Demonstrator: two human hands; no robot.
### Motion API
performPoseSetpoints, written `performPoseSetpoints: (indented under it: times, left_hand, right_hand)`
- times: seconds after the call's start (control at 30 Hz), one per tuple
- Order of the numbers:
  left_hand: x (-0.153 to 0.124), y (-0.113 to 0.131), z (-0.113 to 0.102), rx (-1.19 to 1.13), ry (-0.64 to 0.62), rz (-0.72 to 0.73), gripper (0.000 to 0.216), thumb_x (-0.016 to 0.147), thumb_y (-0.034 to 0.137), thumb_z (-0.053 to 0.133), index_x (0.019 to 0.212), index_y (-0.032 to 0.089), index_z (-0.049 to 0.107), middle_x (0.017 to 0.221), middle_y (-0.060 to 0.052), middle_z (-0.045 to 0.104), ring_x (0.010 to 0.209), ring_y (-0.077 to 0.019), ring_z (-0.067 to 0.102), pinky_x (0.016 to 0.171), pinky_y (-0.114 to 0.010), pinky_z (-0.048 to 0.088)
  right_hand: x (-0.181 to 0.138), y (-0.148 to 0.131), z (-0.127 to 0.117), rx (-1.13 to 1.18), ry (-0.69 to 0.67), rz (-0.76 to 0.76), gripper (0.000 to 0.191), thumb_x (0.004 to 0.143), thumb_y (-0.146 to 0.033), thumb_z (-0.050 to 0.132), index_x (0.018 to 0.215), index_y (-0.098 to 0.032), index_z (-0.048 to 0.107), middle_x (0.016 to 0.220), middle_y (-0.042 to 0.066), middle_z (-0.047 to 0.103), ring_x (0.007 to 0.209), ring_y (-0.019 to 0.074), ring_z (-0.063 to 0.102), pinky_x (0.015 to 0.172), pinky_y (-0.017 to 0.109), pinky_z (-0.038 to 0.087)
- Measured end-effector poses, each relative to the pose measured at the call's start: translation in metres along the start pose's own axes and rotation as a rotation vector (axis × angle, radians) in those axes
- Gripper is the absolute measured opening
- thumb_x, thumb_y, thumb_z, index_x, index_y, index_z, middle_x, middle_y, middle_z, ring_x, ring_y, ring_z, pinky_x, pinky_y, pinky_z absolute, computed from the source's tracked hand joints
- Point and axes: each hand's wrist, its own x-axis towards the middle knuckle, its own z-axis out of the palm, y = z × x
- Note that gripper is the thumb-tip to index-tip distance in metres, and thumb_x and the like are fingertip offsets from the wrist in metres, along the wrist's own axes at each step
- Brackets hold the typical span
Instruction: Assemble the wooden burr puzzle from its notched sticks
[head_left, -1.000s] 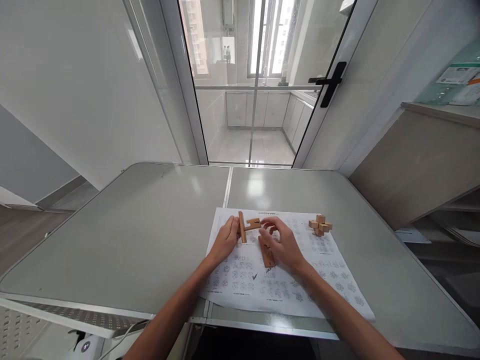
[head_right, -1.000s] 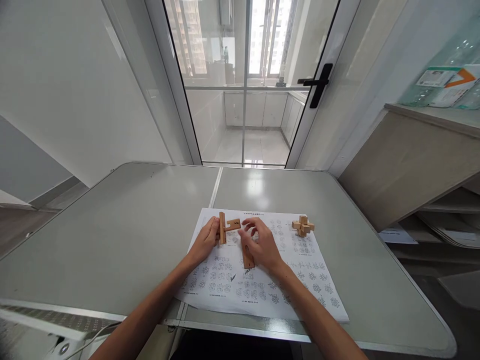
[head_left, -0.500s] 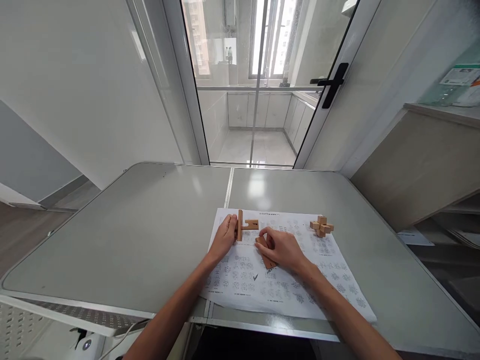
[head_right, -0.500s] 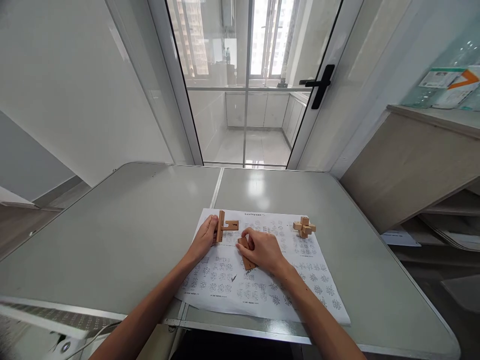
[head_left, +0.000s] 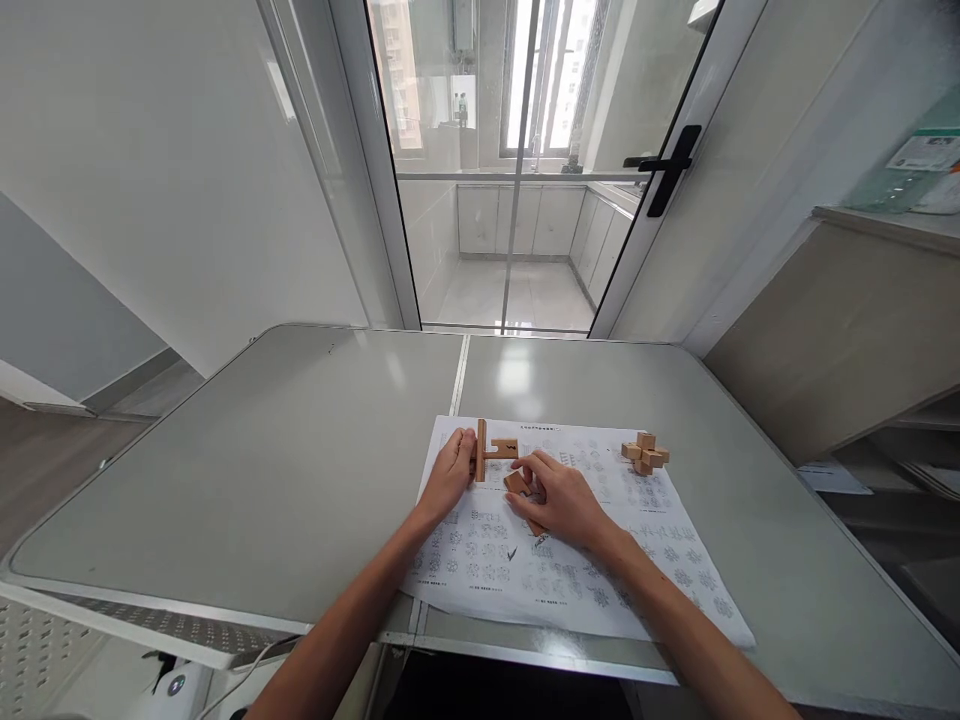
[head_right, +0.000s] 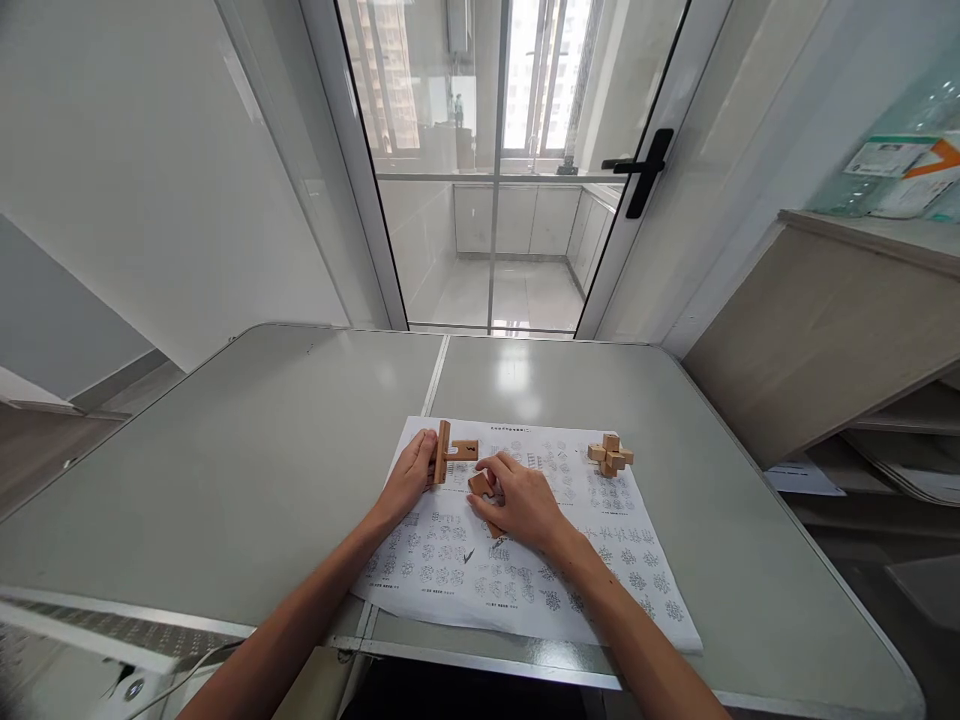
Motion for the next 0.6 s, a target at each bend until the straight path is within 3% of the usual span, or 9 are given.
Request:
performPoseSetpoints:
  times: [0.17, 0.4, 0.6]
  left_hand:
    - [-0.0019, 0.0027, -0.0010, 0.072, 0.022, 0.062, 0.049, 0.104, 0.066, 0.034, 0.083, 0.023, 0.045, 0.077, 0.002, 0.048, 0.069, -0.0160, 0.047, 0.066, -0.029, 0.042]
    - [-0.0045, 0.0077, -0.0008, 0.151, 0.021, 0.093, 0.048, 0.106, 0.062, 0.029, 0.083, 0.023, 0.045, 0.080, 0.001, 0.049, 0.076, -0.0180, 0.047, 0.076, -0.032, 0.042]
    - [-0.0042, 0.0091, -0.0003, 0.154, 0.033, 0.094, 0.047, 0.105, 0.063, 0.030, 0.082, 0.023, 0.043, 0.079, 0.001, 0.049, 0.074, -0.0184, 0.047, 0.075, -0.031, 0.042]
  right_hand:
    - [-0.0020, -0.0035, -0.0020, 0.049, -0.058, -0.102, 0.038, 0.089, -0.032, 0.074, 0.124, -0.026, 0.061, 0.108, 0.004, 0.068, 0.072, 0.0147, 0.064, 0.070, 0.029, 0.051]
    - [-0.0022, -0.0007, 0.0015, 0.081, -0.040, -0.134, 0.028, 0.090, -0.027, 0.072, 0.116, -0.024, 0.063, 0.098, 0.002, 0.068, 0.068, 0.0135, 0.060, 0.064, 0.027, 0.048]
    - [-0.0014, 0.0014, 0.0055, 0.035, -0.004, -0.176, 0.014, 0.096, -0.025, 0.068, 0.110, -0.024, 0.066, 0.097, 0.004, 0.071, 0.083, 0.0190, 0.066, 0.074, 0.030, 0.049]
